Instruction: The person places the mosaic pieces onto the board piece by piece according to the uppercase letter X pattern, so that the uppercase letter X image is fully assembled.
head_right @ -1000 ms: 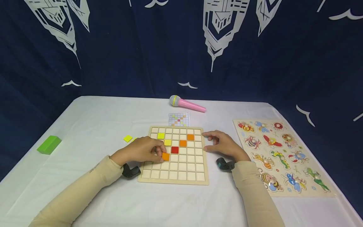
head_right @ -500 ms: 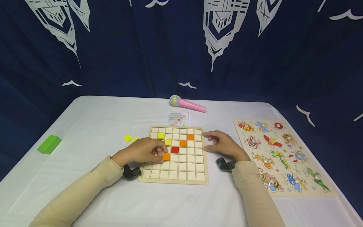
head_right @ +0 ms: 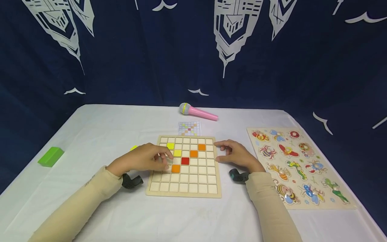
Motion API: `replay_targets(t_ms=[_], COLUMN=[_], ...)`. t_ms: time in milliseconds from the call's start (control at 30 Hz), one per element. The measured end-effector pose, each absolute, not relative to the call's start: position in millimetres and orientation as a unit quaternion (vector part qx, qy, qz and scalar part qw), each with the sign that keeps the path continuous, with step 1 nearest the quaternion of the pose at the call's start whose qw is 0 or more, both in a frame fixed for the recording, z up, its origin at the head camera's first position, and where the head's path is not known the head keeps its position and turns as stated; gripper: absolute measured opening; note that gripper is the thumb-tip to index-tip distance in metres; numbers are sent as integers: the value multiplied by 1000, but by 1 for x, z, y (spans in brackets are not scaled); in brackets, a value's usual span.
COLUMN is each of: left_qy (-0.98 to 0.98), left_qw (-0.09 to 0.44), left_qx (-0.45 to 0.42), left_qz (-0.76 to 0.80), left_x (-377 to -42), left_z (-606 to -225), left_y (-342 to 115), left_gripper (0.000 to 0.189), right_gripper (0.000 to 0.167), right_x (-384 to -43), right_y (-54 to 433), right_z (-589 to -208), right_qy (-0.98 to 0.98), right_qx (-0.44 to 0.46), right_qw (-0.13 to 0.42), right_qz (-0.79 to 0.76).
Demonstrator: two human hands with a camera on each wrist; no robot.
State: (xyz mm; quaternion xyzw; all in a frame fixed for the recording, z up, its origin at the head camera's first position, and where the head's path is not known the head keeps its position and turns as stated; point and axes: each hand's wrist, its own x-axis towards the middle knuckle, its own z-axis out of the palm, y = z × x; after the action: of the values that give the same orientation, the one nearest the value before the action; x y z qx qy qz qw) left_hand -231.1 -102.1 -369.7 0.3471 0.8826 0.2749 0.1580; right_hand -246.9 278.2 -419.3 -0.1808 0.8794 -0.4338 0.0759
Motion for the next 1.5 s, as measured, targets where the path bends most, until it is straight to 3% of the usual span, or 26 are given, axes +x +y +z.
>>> replay_targets(t_ms=[333, 867, 1233, 1500], left_qy=[869, 881, 899, 919], left_qw=[130, 102, 127, 127], left_qx=[343, 237, 188, 179], left_qz=[333, 396, 375, 327], left_x=[-230, -259, -265, -267], left_z=[-375, -392, -403, -406], left_y=[-151, -208, -226, -224], left_gripper=[25, 26, 49, 44], right_gripper=[61, 61, 60, 60], right_x=[-247, -248, -249, -248], right_y=[276, 278, 277, 278], right_z=[-418, -420, -421, -420], right_qy=[881, 882, 882, 878], right_qx=[-180, -187, -188, -186], right_qw=[80, 78, 81, 79], right_qz=[-430, -425, -425, -433])
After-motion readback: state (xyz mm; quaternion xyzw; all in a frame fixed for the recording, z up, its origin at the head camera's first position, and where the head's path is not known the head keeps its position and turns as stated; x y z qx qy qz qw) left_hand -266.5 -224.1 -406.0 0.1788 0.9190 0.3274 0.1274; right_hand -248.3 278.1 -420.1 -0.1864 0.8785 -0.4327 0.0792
